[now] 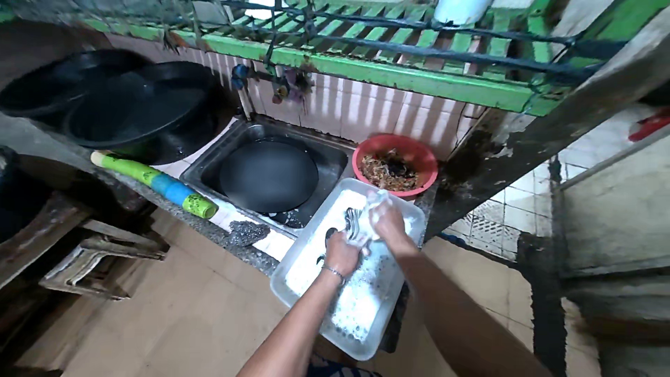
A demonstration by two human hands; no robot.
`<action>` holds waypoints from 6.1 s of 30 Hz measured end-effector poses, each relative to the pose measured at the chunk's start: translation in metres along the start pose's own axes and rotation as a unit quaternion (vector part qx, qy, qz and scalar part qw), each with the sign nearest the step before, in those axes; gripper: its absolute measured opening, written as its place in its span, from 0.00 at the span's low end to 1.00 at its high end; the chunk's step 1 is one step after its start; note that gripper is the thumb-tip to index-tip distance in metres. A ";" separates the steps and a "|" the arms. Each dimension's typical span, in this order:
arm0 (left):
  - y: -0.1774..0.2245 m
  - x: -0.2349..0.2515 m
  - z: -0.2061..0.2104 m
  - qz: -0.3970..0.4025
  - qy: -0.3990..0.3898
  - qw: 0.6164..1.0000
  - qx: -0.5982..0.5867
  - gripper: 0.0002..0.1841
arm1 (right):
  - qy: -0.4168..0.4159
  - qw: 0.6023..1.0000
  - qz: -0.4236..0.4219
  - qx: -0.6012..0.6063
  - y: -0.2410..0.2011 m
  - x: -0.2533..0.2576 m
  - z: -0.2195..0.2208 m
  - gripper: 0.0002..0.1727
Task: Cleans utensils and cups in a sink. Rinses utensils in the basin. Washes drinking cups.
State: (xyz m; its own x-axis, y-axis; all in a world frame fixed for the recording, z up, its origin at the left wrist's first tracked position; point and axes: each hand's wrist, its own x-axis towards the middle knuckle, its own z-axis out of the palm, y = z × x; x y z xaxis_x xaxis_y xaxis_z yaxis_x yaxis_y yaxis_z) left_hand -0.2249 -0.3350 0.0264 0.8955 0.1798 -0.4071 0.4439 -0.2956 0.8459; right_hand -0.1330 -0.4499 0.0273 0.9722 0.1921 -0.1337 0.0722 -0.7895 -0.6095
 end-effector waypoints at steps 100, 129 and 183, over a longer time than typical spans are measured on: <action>0.019 0.051 -0.182 0.082 -0.053 0.995 -0.015 0.18 | 0.122 0.907 0.198 0.352 -0.147 -0.032 0.052 0.16; 0.021 0.040 -0.160 0.138 -0.161 0.949 0.231 0.15 | 0.199 0.946 0.194 0.169 -0.148 0.021 0.059 0.42; 0.021 0.117 -0.183 -0.029 -0.158 0.982 -0.099 0.15 | -0.001 0.925 0.324 -0.199 -0.014 -0.019 0.105 0.40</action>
State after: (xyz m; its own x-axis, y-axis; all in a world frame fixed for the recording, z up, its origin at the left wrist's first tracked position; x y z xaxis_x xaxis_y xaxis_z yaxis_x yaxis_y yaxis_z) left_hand -0.1166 -0.1488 0.0595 0.8483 -0.1181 -0.5162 0.5072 -0.0990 0.8561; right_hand -0.1758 -0.3814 -0.0435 0.8399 -0.3954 -0.3717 -0.4486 -0.8913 -0.0654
